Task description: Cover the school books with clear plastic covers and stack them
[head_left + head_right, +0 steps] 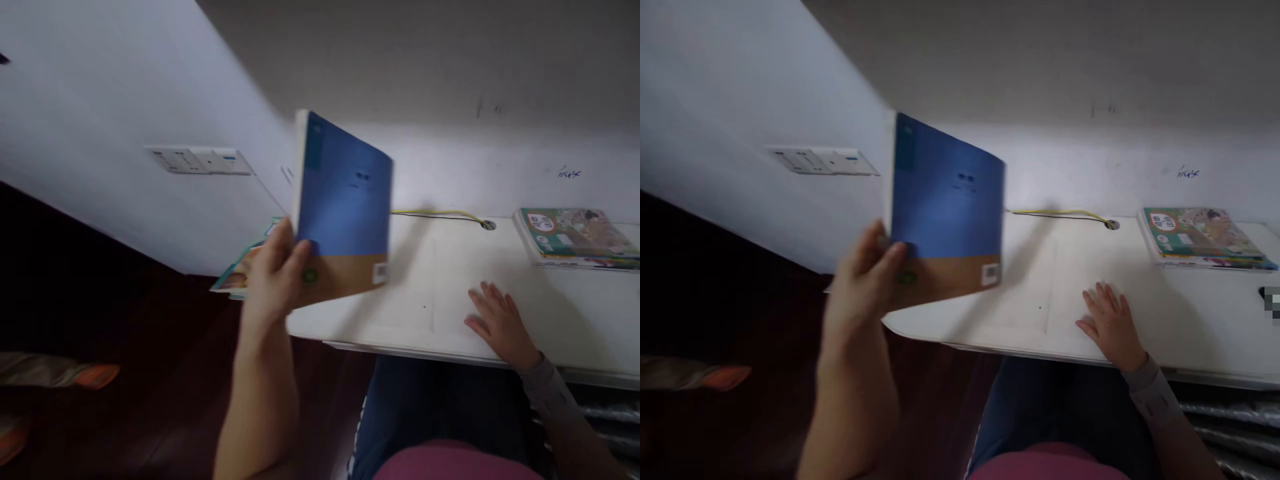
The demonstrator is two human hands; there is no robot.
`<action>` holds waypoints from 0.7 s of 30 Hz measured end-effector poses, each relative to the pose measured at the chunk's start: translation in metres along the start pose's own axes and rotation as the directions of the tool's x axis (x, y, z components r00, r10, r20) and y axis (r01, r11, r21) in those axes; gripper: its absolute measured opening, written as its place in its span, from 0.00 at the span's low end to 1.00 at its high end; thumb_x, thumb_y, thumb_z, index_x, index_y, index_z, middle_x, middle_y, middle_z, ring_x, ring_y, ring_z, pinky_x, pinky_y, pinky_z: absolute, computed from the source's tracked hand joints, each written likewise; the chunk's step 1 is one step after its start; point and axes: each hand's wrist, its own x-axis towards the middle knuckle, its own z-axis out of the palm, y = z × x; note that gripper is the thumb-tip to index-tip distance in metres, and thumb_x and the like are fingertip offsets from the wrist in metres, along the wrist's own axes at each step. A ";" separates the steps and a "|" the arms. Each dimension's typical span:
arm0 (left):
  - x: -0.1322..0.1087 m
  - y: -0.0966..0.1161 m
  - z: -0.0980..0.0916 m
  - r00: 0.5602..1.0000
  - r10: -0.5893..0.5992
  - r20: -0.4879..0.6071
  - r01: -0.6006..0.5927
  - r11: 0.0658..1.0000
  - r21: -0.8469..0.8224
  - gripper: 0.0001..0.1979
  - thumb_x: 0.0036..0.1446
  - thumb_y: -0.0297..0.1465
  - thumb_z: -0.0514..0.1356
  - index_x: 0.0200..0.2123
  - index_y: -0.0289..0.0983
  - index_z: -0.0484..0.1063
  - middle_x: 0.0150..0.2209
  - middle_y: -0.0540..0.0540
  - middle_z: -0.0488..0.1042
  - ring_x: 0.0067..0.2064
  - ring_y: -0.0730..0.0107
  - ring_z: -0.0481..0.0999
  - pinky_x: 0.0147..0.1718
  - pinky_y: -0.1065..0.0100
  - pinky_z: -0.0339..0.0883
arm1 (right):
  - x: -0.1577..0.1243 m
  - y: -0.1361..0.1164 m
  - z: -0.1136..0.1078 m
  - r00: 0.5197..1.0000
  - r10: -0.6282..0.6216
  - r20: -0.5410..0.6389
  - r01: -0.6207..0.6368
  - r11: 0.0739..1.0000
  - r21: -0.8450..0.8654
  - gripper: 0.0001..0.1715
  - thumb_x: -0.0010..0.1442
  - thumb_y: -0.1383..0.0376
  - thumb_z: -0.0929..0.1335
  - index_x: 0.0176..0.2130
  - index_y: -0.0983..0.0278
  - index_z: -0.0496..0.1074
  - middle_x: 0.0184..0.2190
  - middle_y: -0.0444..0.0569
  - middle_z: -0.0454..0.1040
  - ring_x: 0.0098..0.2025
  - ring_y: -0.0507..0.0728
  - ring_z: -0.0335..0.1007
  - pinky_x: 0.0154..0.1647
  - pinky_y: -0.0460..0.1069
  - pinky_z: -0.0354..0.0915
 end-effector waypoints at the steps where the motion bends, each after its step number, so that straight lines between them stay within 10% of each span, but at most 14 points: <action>1: -0.007 0.003 0.018 0.988 -0.090 0.126 0.112 0.977 -0.184 0.26 0.53 0.40 0.56 0.55 0.38 0.64 0.48 0.47 0.75 0.44 0.65 0.75 0.46 0.62 0.69 | -0.002 0.006 0.002 1.000 0.017 -0.006 -0.017 1.000 -0.015 0.31 0.64 0.51 0.58 0.60 0.64 0.60 0.62 0.62 0.56 0.63 0.68 0.50 0.57 0.64 0.51; 6: -0.046 -0.002 0.100 0.736 -0.264 0.624 0.630 0.604 -0.488 0.29 0.49 0.37 0.58 0.55 0.36 0.63 0.38 0.43 0.78 0.37 0.62 0.78 0.35 0.63 0.73 | -0.014 0.024 0.015 0.999 0.032 0.033 -0.031 0.999 -0.030 0.29 0.64 0.52 0.57 0.59 0.64 0.61 0.61 0.62 0.58 0.62 0.67 0.52 0.56 0.64 0.53; 10: -0.066 -0.023 0.132 0.608 -0.314 0.729 0.779 0.412 -0.473 0.32 0.46 0.36 0.61 0.56 0.37 0.61 0.34 0.45 0.78 0.34 0.65 0.78 0.32 0.65 0.72 | -0.018 0.023 0.020 0.999 0.026 0.029 -0.026 0.999 -0.025 0.29 0.65 0.53 0.56 0.59 0.64 0.62 0.61 0.62 0.59 0.62 0.66 0.53 0.56 0.64 0.52; 14: -0.073 -0.045 0.139 0.605 -0.386 0.697 0.778 0.471 -0.415 0.28 0.49 0.36 0.59 0.54 0.36 0.62 0.33 0.46 0.77 0.34 0.66 0.78 0.34 0.65 0.72 | -0.018 0.023 0.022 1.000 0.029 0.009 -0.028 0.999 -0.019 0.28 0.64 0.54 0.57 0.59 0.63 0.61 0.61 0.61 0.59 0.62 0.66 0.53 0.57 0.63 0.51; 18: -0.076 -0.060 0.136 0.767 -0.303 0.566 0.441 0.889 -0.123 0.19 0.58 0.33 0.48 0.51 0.35 0.64 0.39 0.44 0.77 0.44 0.66 0.76 0.44 0.63 0.69 | -0.019 0.024 0.025 1.000 0.023 -0.008 -0.023 1.000 -0.020 0.28 0.64 0.53 0.57 0.59 0.63 0.61 0.60 0.61 0.60 0.61 0.66 0.54 0.57 0.63 0.51; 21: -0.079 -0.065 0.136 0.819 -0.240 0.521 0.251 0.967 0.051 0.18 0.59 0.31 0.46 0.51 0.36 0.64 0.47 0.41 0.74 0.53 0.65 0.70 0.52 0.60 0.63 | -0.019 0.025 0.024 1.000 0.018 -0.018 -0.018 1.000 -0.024 0.29 0.64 0.53 0.57 0.59 0.64 0.61 0.60 0.61 0.59 0.61 0.66 0.55 0.57 0.63 0.52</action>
